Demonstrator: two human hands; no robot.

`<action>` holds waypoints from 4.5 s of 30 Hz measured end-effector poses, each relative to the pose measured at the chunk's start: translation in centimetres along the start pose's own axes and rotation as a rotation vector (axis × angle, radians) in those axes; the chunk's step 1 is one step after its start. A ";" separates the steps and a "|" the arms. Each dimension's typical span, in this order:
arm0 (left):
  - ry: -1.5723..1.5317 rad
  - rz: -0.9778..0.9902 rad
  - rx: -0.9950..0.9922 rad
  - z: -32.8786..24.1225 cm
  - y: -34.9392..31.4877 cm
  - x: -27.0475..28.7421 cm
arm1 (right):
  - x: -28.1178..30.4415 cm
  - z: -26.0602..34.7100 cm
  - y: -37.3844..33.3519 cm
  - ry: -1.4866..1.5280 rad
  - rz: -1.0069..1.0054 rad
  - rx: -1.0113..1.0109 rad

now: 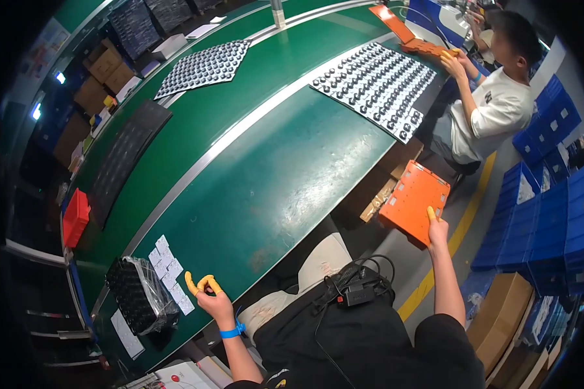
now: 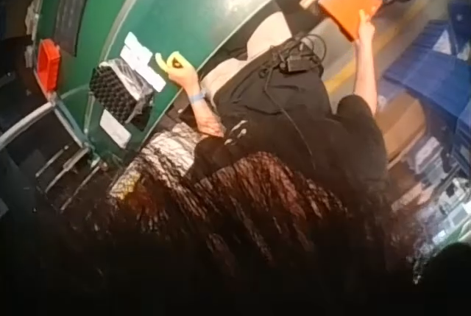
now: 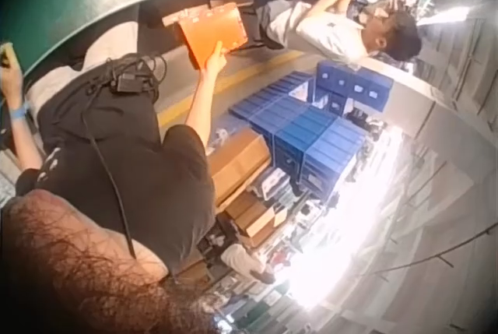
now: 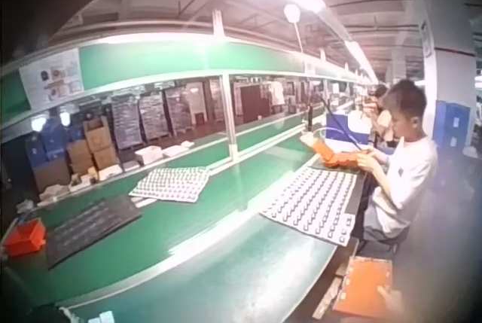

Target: Peeling individual electronic components from a backing sheet and placing them into a specialized orange fixture tray.

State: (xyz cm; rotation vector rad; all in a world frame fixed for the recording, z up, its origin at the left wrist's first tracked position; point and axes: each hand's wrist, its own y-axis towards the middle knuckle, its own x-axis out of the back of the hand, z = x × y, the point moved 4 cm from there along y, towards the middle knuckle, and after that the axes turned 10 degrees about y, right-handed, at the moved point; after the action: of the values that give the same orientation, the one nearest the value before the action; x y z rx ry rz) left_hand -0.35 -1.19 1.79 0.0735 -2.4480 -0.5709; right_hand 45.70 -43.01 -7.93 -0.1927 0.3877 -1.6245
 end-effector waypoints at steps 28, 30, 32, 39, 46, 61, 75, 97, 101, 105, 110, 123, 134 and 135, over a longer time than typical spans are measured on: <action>0.106 0.069 0.050 0.1 0.2 0.1 | -15.6 -1.2 -12.4 -0.521 0.849 -0.196; 0.141 0.092 0.071 0.1 0.0 0.3 | -17.8 -0.7 -16.5 -0.655 1.119 -0.102; 0.129 0.080 0.037 0.1 0.0 0.2 | -20.1 2.5 -20.4 -0.734 1.346 0.017; 0.086 0.068 0.020 -0.4 0.0 0.5 | -27.7 10.7 -20.1 -0.680 1.300 0.933; 0.095 0.094 0.039 0.7 0.0 0.9 | -35.3 12.1 -5.7 -1.317 1.104 0.960; 0.225 0.017 -0.151 -0.4 0.4 1.6 | -37.5 4.2 -14.5 -1.105 1.088 0.912; 0.536 -0.162 -0.072 3.0 -2.6 8.9 | -43.1 0.6 -28.0 -1.028 1.173 1.037; 0.348 -0.005 -0.231 6.1 -6.3 13.4 | -58.1 -5.3 -63.2 -0.522 1.826 1.569; 0.416 0.029 -0.114 5.6 -6.4 13.1 | -57.9 -5.1 -62.2 -0.401 1.870 1.422; 0.446 0.049 -0.095 6.1 -6.7 12.0 | -58.2 -4.8 -62.7 -0.474 1.917 1.406; 0.511 0.047 -0.083 6.2 -6.3 11.4 | -59.0 -5.3 -63.7 -0.649 1.889 1.497; 0.529 -0.154 0.288 5.5 -4.7 12.0 | -46.7 0.6 -52.0 -0.297 2.008 0.399; -0.763 0.085 0.521 1.1 -4.0 7.1 | -33.8 -2.3 -38.4 -0.288 1.681 -0.072; -0.764 0.115 0.521 0.2 -4.1 6.7 | -33.4 -1.7 -38.7 -0.254 1.701 -0.074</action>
State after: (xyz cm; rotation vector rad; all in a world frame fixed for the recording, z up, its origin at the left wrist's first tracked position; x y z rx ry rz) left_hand -6.26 -6.02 3.70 -0.0929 -3.2578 0.1511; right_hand 12.26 -7.74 7.98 -0.0588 0.2502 0.0916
